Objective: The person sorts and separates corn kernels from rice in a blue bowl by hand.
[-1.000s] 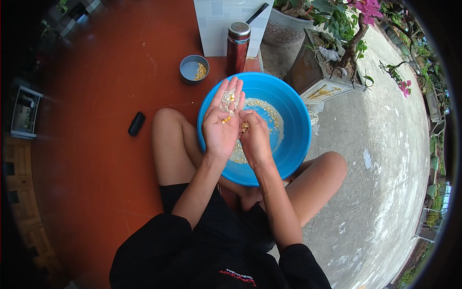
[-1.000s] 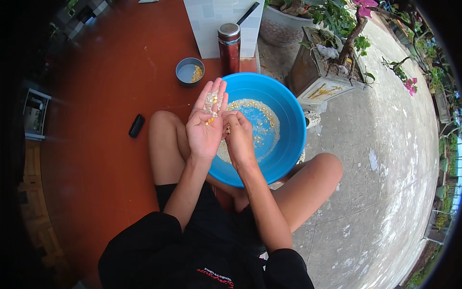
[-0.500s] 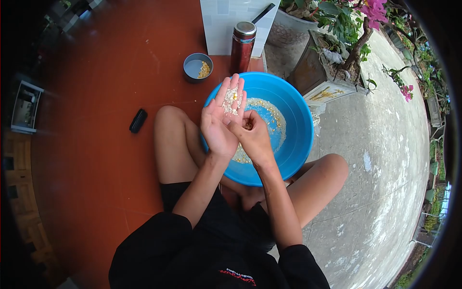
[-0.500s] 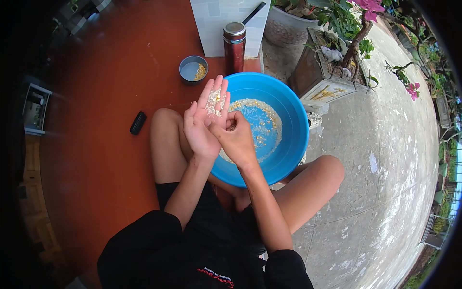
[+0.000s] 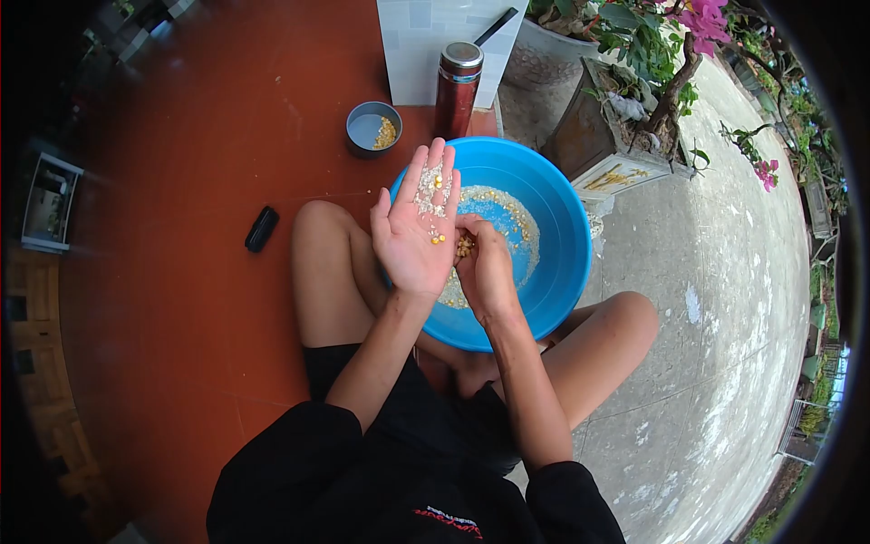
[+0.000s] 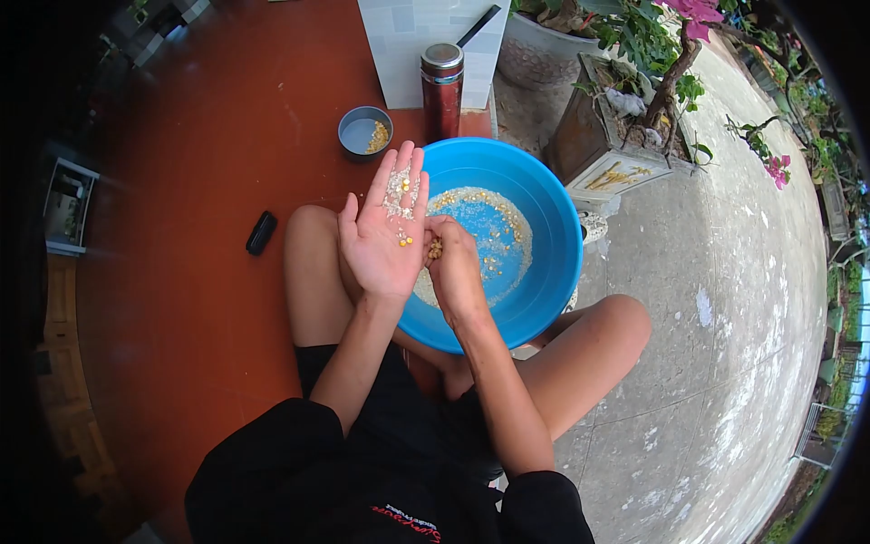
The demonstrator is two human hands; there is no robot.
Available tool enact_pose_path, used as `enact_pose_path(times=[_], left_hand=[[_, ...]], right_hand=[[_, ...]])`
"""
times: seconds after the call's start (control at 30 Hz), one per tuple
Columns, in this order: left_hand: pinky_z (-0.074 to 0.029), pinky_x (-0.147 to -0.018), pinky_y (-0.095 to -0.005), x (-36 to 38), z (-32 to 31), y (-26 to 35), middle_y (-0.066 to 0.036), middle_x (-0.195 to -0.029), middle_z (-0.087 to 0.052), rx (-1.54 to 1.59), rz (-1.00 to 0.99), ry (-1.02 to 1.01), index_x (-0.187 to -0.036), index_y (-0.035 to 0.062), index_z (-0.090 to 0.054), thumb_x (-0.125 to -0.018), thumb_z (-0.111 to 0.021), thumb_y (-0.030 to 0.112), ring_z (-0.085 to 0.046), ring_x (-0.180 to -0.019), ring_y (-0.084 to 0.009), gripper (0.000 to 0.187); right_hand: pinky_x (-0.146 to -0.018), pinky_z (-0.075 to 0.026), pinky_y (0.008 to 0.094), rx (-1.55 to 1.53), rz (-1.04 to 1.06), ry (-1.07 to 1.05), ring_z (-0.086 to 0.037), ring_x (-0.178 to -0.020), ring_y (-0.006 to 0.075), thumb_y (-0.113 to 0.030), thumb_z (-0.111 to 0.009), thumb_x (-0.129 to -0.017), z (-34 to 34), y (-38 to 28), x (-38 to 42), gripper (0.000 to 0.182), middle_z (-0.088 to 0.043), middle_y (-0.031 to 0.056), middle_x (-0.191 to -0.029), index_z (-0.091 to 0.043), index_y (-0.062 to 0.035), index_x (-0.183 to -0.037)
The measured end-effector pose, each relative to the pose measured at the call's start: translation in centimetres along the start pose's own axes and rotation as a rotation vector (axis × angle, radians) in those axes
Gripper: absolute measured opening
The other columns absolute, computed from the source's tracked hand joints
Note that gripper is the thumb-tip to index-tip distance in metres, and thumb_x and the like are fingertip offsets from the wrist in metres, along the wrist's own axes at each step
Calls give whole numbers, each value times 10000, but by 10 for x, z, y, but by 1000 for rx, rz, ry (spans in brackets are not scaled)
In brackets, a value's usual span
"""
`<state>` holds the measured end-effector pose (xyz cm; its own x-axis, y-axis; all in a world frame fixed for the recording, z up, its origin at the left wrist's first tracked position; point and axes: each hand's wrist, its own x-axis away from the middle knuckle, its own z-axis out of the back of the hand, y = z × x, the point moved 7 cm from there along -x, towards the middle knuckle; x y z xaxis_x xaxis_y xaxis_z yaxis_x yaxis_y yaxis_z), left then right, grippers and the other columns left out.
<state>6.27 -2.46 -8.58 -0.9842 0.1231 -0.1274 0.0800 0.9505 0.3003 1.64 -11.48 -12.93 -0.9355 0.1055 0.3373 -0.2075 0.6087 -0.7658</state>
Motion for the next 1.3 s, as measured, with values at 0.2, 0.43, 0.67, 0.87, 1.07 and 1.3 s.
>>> enact_pose_path(times=[0.2, 0.43, 0.67, 0.87, 1.07, 1.3], left_hand=[[-150, -1385, -458, 2, -2, 3, -240, -1773, -238, -56, -39, -10, -1688, -93, -183, -1135, -300, 470, -189, -1672, -329, 798], [-158, -1385, -450, -1, 2, 7, -243, -1771, -241, -48, -42, 5, -1690, -92, -176, -1132, -298, 480, -193, -1671, -324, 808], [-146, -1385, -449, 0, -2, 6, -245, -1769, -247, -69, -49, -8, -1688, -92, -183, -1128, -315, 484, -201, -1670, -324, 814], [-133, -1386, -457, 0, -2, 7, -244, -1769, -249, -71, -51, 0, -1687, -91, -195, -1125, -322, 489, -205, -1668, -327, 817], [-141, -1385, -455, 1, -3, 7, -251, -1766, -251, -120, -62, -11, -1688, -92, -187, -1127, -323, 481, -205, -1668, -332, 814], [-154, -1384, -458, 0, -3, 8, -256, -1763, -253, -56, -50, 0, -1686, -91, -194, -1133, -338, 451, -208, -1666, -335, 787]], right_hand=[[-710, -444, 270, 280, 82, -4, -551, -788, 101, -156, -533, -1046, -8, 0, 2, 222, -633, 23, -900, -680, 2, -1094], [-714, -452, 236, 49, 12, -48, -566, -813, 58, -66, -680, -960, -6, 0, 3, 169, -655, 2, -899, -675, 3, -1114], [-678, -444, 244, 400, 148, -20, -542, -754, 72, -148, -617, -1029, -13, -6, 5, 190, -661, 14, -900, -680, 13, -1109], [-860, -485, 265, 127, 4, -75, -617, -919, 96, -83, -631, -1000, -2, 3, 1, 184, -705, 46, -1021, -672, 7, -1155], [-805, -494, 272, 524, 183, -43, -602, -868, 107, -173, -576, -1037, -14, -7, 7, 239, -693, 51, -1002, -675, 18, -1142], [-894, -532, 345, 82, 24, -69, -642, -957, 160, -251, -470, -1099, -2, 4, 0, 383, -682, 86, -1022, -659, 64, -1207]])
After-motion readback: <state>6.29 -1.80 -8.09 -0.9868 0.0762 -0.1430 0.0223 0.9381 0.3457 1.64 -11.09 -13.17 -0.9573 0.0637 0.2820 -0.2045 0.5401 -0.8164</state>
